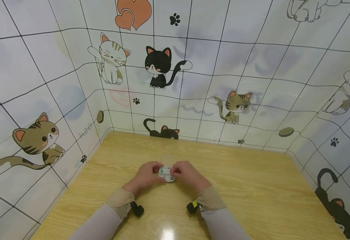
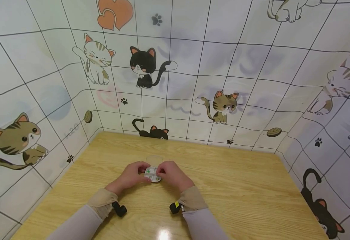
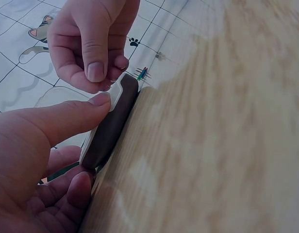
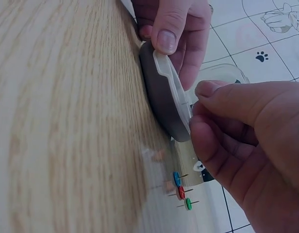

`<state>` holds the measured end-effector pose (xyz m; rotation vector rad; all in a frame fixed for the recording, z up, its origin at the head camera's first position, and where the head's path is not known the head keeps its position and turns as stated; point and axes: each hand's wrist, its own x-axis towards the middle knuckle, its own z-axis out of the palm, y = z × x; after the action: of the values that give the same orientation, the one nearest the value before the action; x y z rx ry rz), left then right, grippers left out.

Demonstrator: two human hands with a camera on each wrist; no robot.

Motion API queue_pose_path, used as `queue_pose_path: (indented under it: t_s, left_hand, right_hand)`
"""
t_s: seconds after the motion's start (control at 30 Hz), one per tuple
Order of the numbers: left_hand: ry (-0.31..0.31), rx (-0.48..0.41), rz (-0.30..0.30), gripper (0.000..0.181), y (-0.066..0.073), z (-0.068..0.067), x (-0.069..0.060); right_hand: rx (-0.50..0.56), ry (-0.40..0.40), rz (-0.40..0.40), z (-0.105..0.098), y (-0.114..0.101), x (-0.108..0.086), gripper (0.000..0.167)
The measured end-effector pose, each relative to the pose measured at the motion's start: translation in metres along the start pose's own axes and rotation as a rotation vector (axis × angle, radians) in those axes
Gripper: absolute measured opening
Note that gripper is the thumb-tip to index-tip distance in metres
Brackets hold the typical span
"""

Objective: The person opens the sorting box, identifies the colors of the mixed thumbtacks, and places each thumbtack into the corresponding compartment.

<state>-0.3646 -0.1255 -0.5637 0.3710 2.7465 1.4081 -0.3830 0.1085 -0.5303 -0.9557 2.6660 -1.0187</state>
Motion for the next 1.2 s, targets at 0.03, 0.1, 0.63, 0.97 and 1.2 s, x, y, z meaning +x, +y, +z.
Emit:
queue_pose_path:
  t_s: [0.03, 0.1, 0.63, 0.97, 1.2]
  left_hand:
    - [0.000, 0.002, 0.001, 0.058, -0.001, 0.000, 0.000]
    - [0.001, 0.001, 0.004, 0.059, -0.001, 0.000, 0.000]
    - [-0.010, -0.011, -0.010, 0.060, -0.001, 0.000, -0.001]
    - [-0.006, -0.012, -0.010, 0.061, -0.002, 0.001, -0.001]
    - [-0.006, -0.009, -0.007, 0.060, 0.000, 0.001, -0.001]
  right_hand:
    - [0.001, 0.002, -0.002, 0.000, 0.001, 0.000, 0.009]
    - [0.013, 0.010, 0.000, -0.002, 0.002, -0.001, 0.009]
    - [-0.129, 0.132, 0.140, -0.032, 0.038, -0.016, 0.009]
    - [-0.132, 0.100, 0.155, -0.026, 0.036, -0.017, 0.015]
    - [-0.212, 0.123, 0.101, -0.022, 0.036, -0.014, 0.015]
